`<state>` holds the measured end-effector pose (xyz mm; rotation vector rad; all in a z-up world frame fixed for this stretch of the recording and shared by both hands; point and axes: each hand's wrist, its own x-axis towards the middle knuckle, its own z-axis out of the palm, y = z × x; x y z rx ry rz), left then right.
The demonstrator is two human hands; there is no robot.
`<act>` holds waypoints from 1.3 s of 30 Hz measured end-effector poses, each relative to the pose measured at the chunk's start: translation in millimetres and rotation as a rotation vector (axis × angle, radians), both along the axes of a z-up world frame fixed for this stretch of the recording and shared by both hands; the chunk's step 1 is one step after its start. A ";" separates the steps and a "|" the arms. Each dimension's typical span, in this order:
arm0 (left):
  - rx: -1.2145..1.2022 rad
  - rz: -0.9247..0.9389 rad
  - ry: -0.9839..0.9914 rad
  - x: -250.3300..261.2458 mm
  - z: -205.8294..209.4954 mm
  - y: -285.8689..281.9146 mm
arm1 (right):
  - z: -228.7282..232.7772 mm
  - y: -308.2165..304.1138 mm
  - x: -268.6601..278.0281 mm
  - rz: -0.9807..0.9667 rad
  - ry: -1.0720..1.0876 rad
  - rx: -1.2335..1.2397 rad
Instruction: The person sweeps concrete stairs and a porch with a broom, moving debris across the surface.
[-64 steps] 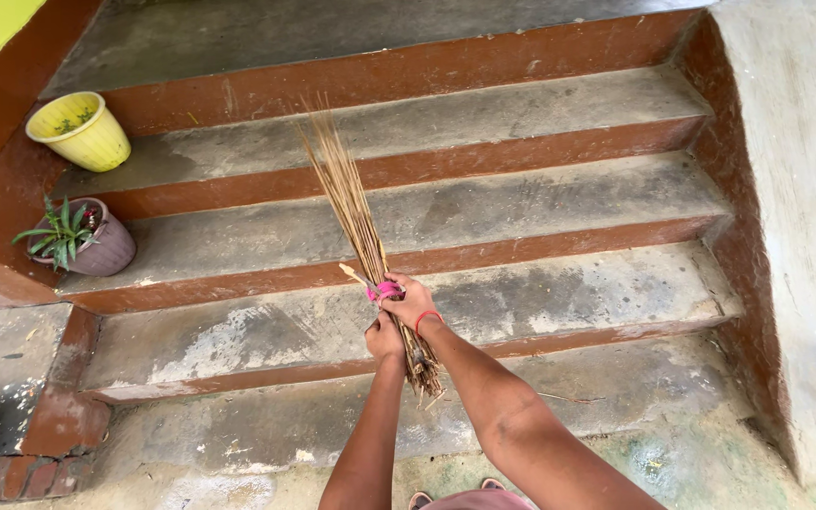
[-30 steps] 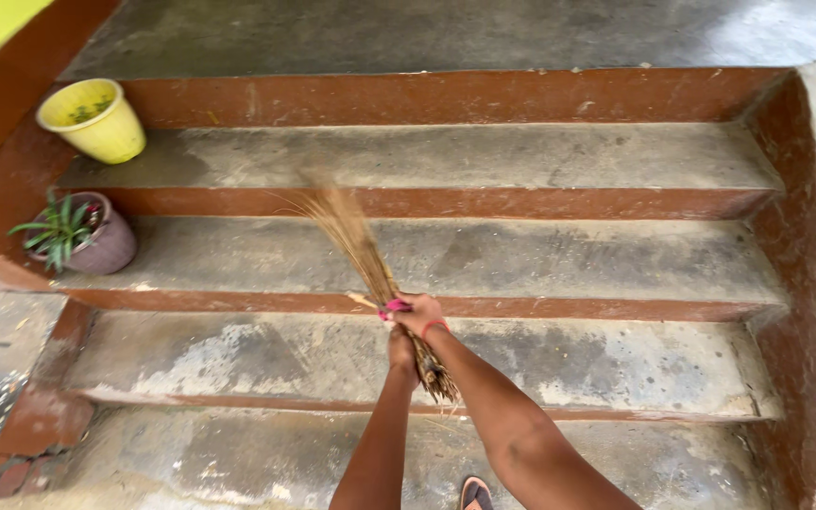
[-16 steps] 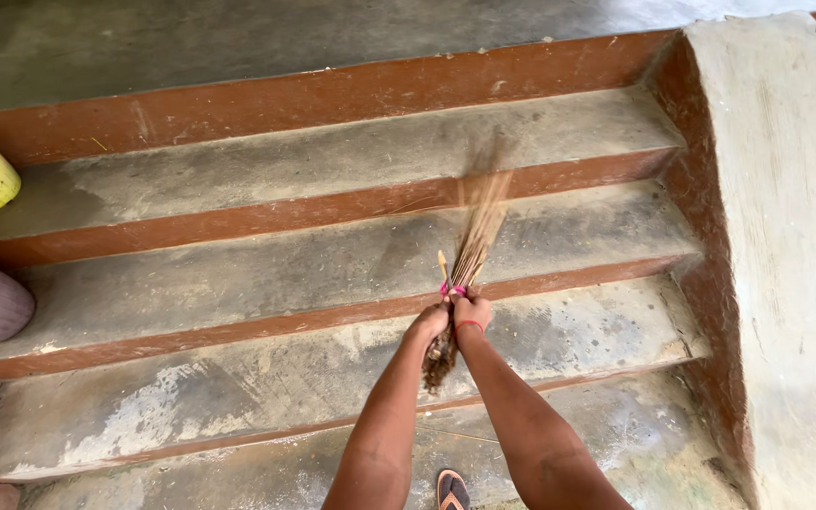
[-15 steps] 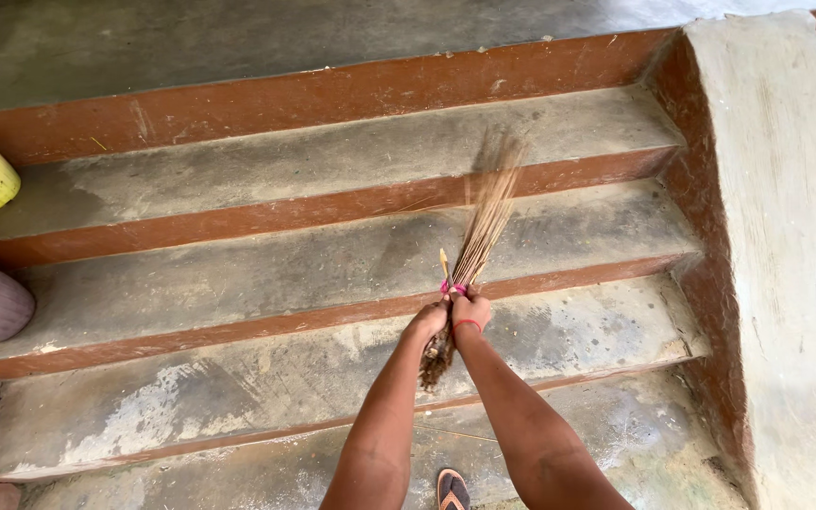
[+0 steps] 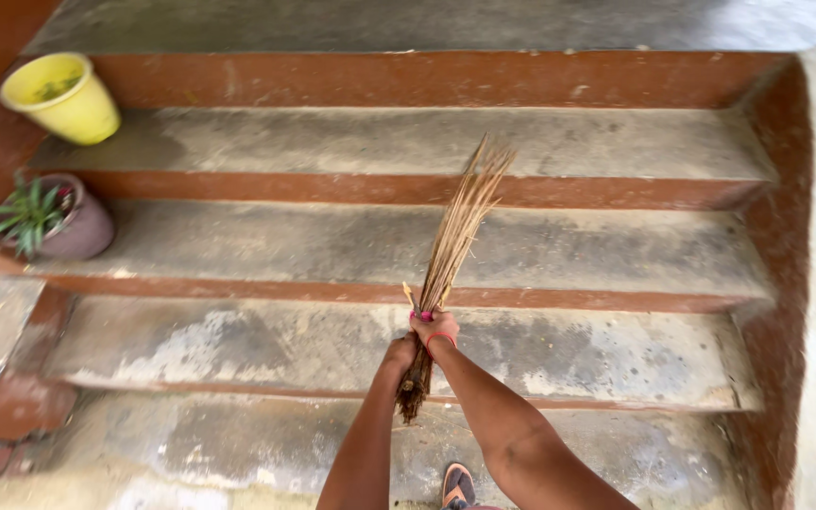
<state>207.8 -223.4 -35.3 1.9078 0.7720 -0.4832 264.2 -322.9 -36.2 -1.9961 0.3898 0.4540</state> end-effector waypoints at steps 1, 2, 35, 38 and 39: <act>-0.078 0.056 0.019 -6.1 0.7 8.4 | 1.1 8.9 -3.8 0.026 -0.018 0.012; -0.156 0.110 0.038 -14.1 1.1 15.5 | 3.1 17.1 -8.5 0.051 -0.034 0.024; -0.196 0.732 -0.259 -222.5 22.4 138.3 | 26.8 184.5 -181.7 0.488 0.081 0.407; -0.165 0.503 -0.141 -208.0 27.4 135.8 | 23.2 165.4 -180.1 0.217 0.162 0.508; -0.167 0.478 -0.137 -203.4 26.8 130.7 | 21.4 155.5 -179.3 0.192 0.157 0.509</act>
